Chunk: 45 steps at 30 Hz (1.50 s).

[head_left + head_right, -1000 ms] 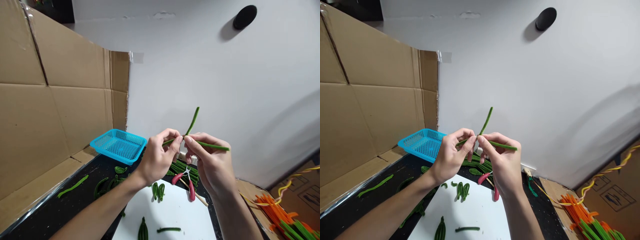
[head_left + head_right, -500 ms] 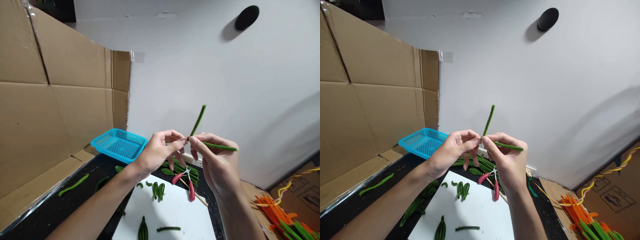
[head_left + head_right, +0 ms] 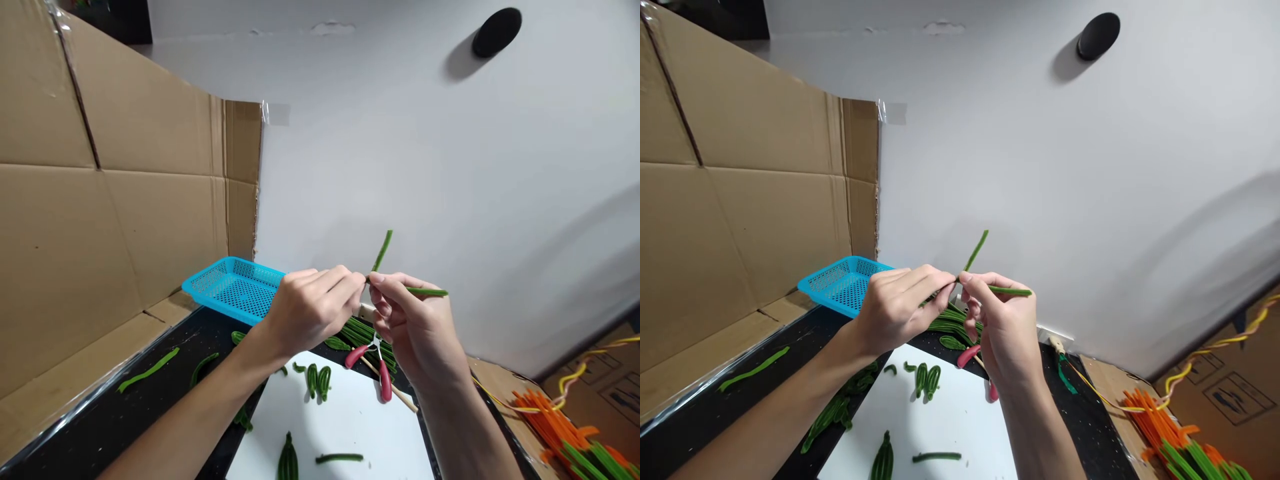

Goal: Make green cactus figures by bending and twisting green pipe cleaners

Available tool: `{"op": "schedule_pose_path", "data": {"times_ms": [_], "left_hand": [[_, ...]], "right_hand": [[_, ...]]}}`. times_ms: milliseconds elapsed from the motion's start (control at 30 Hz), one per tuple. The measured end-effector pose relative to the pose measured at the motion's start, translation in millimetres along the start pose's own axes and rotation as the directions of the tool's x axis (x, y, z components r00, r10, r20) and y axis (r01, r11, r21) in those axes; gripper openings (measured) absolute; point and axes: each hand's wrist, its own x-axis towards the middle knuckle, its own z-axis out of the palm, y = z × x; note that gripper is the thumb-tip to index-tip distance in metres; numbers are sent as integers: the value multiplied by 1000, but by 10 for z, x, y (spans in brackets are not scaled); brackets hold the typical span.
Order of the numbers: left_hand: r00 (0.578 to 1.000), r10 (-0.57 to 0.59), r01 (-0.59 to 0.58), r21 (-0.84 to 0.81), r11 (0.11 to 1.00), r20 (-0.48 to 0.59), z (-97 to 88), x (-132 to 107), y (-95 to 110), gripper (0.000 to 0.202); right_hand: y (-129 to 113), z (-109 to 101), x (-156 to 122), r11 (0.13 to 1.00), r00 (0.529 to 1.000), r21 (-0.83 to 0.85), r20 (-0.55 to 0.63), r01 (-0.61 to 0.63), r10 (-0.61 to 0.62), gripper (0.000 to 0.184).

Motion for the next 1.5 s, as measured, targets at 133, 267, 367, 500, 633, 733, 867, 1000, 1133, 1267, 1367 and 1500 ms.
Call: {"op": "schedule_pose_path", "data": {"times_ms": [133, 267, 367, 500, 633, 733, 867, 1000, 1133, 1267, 1367, 1500], "left_hand": [[991, -133, 133, -206, 969, 16, -19, 26, 23, 24], [884, -401, 456, -630, 629, 240, -115, 116, 109, 34], [752, -434, 574, -817, 62, 496, -151, 177, 155, 33], [588, -236, 492, -574, -655, 774, -85, 176, 148, 21], [571, -59, 439, -365, -821, 819, -38, 139, 110, 18], [578, -39, 475, -374, -797, 815, -65, 141, 83, 14], [574, -244, 598, -603, -527, 782, -102, 173, 63, 17], [624, -502, 646, -757, -99, 599, -98, 188, 73, 19], [649, -491, 652, -757, -35, 582, -86, 185, 87, 25], [672, -432, 636, -768, -82, 602, -78, 186, 98, 26], [657, -427, 644, -757, -110, 621, -66, 183, 102, 27], [611, -507, 629, -762, -156, 608, -20, 161, 79, 25]], "right_hand": [[-4, 30, -27, 998, 997, -9, 43, 60, -59, 31], [16, 18, -28, 980, 977, -23, 88, 199, -196, 22], [35, -31, -19, 921, 915, -54, 151, 386, -375, 10], [30, -112, -17, 745, 746, -114, 233, 657, -623, 12], [-4, -160, -24, 727, 724, -118, 286, 676, -627, 13], [-21, -157, -18, 835, 812, -68, 289, 546, -507, 9], [-38, -114, -2, 934, 916, -40, 218, 354, -338, 12], [-48, -84, 12, 959, 954, -29, 111, 283, -278, 17], [-20, -79, 24, 960, 955, -19, 108, 281, -277, 16], [24, -63, 31, 958, 951, -14, 121, 288, -284, 18], [37, -53, 29, 953, 951, -7, 68, 302, -300, 14], [31, -55, 27, 950, 951, 38, 20, 308, -309, 15]]}}
